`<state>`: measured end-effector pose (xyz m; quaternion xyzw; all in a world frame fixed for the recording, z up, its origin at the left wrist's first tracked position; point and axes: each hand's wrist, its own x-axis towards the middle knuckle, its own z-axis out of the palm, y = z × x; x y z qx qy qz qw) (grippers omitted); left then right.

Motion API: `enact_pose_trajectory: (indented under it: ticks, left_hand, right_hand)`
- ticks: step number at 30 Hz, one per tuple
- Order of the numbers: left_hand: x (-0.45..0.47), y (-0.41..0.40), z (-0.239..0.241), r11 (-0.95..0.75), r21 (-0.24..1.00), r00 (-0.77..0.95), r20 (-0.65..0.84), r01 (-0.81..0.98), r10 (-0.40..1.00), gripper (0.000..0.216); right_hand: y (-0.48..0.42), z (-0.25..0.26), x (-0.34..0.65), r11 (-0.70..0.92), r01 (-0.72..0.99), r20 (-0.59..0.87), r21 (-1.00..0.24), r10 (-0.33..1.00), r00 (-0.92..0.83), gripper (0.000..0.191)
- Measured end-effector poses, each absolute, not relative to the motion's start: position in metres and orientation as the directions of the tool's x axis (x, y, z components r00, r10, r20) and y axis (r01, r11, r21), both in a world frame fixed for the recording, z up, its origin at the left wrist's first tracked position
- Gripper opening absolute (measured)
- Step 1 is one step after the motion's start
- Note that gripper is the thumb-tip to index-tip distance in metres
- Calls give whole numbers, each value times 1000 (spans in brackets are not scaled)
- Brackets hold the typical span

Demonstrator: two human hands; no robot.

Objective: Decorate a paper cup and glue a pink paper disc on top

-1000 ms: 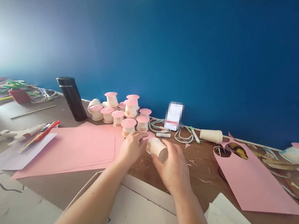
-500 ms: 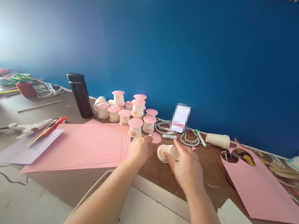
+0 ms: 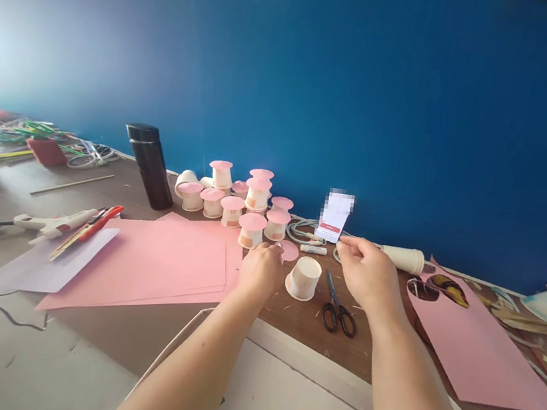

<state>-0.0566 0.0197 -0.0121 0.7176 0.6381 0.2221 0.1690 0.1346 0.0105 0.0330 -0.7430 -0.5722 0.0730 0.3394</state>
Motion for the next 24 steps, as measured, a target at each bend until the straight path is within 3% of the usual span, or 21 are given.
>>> enact_pose_trajectory:
  ticks: [4, 7, 11, 18, 24]
  left_hand:
    - [-56, 18, -12, -126, 523, 88, 96, 843, 991, 37]
    - [-56, 19, -14, -131, 516, 90, 104, 846, 991, 36]
    - [-55, 21, -17, -138, 500, 98, 106, 855, 990, 35]
    - [-53, 22, -19, -143, 490, 109, 98, 860, 989, 34]
    - [-52, 23, -22, -162, 522, 100, 145, 837, 984, 33]
  right_hand:
    - [59, 28, 136, -115, 956, 175, -271, 970, 167, 37]
    - [90, 9, 132, -73, 980, 114, -187, 989, 95, 30]
    - [112, -13, 130, 9, 994, 38, -110, 999, -5, 35]
    - [111, -19, 142, 16, 990, 42, -139, 999, -10, 26]
    - [76, 16, 165, -97, 937, 208, -335, 963, 174, 29]
